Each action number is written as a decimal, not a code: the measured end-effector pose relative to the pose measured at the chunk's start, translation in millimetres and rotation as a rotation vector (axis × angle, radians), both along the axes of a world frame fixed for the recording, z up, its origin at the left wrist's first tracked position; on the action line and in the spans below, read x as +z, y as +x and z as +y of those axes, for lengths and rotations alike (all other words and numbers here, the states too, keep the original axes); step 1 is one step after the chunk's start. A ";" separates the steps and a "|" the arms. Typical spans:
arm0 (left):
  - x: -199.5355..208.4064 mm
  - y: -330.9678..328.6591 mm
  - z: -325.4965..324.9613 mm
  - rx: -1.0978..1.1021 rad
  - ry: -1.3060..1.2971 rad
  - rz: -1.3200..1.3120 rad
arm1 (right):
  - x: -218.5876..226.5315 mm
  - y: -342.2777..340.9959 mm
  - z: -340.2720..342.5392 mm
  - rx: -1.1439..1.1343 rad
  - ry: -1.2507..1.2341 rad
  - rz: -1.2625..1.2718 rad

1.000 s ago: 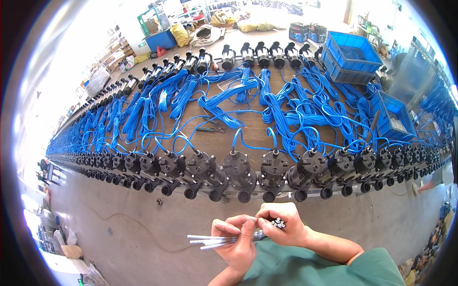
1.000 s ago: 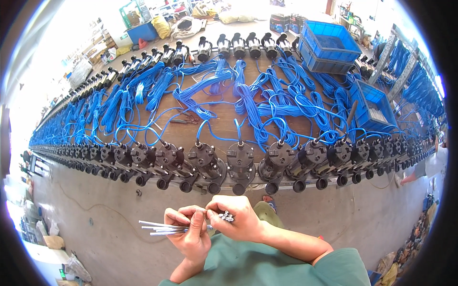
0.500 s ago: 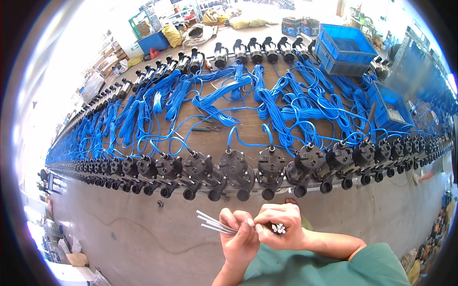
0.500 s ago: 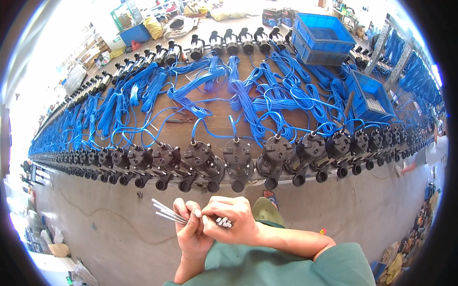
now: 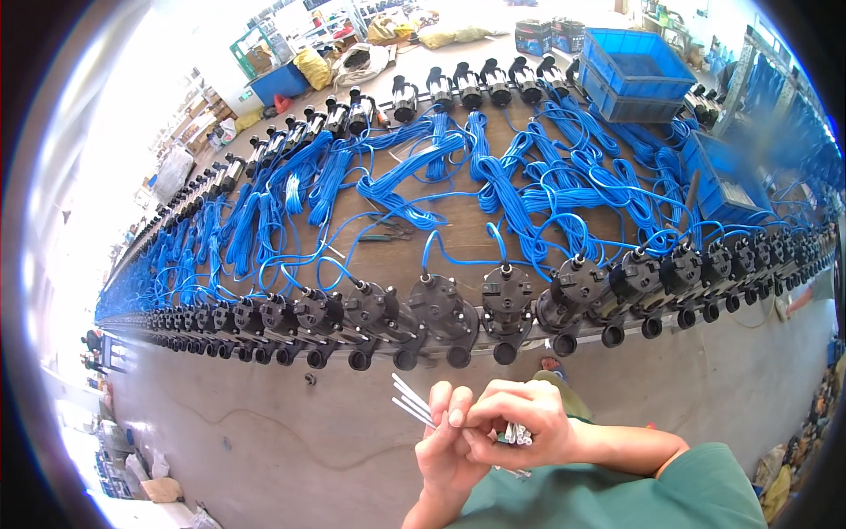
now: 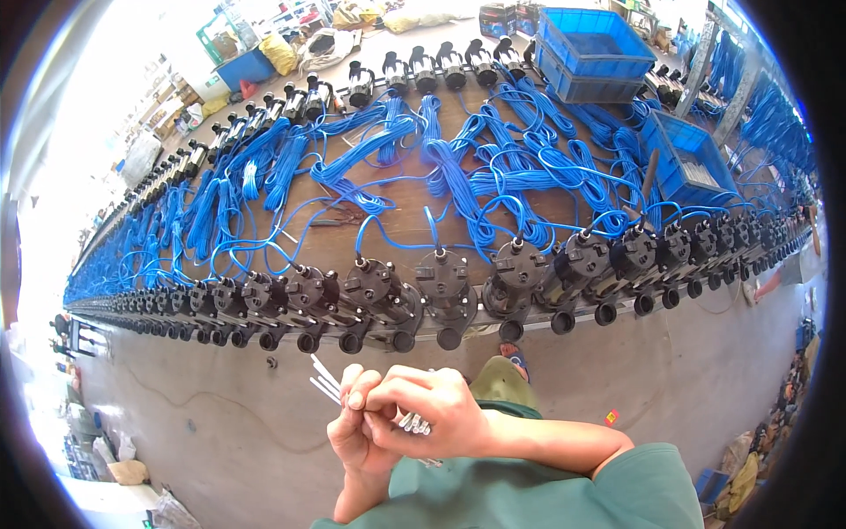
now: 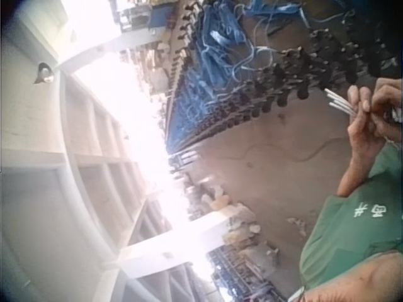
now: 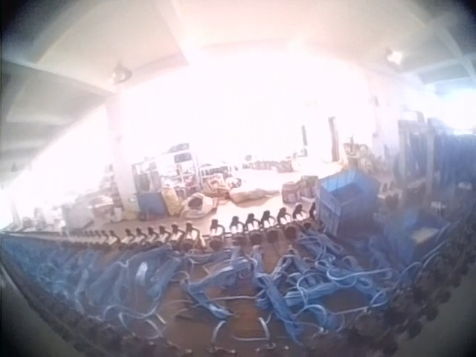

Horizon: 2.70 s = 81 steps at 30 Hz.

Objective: The person uses a mallet to secure components onto a row of black pumps and then sorts through metal rods in a blue crate to insert them into the pumps.

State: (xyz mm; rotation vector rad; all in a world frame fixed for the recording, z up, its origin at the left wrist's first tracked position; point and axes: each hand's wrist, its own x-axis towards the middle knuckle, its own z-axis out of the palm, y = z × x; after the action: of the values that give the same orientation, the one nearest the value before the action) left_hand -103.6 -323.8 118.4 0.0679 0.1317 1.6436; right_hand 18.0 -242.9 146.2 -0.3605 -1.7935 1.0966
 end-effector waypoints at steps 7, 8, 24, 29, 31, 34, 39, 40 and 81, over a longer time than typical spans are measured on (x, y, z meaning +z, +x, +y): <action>3.7 -6.8 -4.9 0.139 -0.219 0.205 | 5.7 3.9 7.6 0.035 -0.064 -0.099; 2.8 -8.2 -5.7 0.165 -0.238 0.233 | 4.6 3.5 8.2 0.045 -0.087 -0.111; 22.0 -2.9 -2.4 0.494 -0.348 0.861 | -13.6 3.8 18.9 0.257 -0.263 -0.233; 14.8 6.5 -0.8 0.506 -0.279 0.785 | -15.2 1.3 16.8 0.272 -0.424 -0.185; 19.6 8.9 -0.5 0.527 -0.274 0.785 | -12.7 -1.9 12.5 0.279 -0.438 -0.135; 24.4 8.3 2.2 0.530 -0.290 0.715 | -14.8 -1.3 12.1 0.320 -0.470 -0.101; 19.7 3.0 -1.6 0.485 -0.244 0.739 | -8.3 3.6 16.4 0.358 -0.432 -0.149; 19.6 2.4 -1.0 0.478 -0.242 0.773 | -9.6 4.2 16.1 0.348 -0.448 -0.144; 11.9 13.8 5.2 0.448 -0.141 0.615 | -22.3 -1.2 2.1 0.119 -0.427 -0.132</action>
State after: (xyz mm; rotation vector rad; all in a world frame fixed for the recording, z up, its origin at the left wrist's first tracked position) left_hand -89.8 -318.6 130.2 0.4643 0.7769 2.0072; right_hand 16.8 -240.8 123.8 -0.5977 -1.7019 1.5756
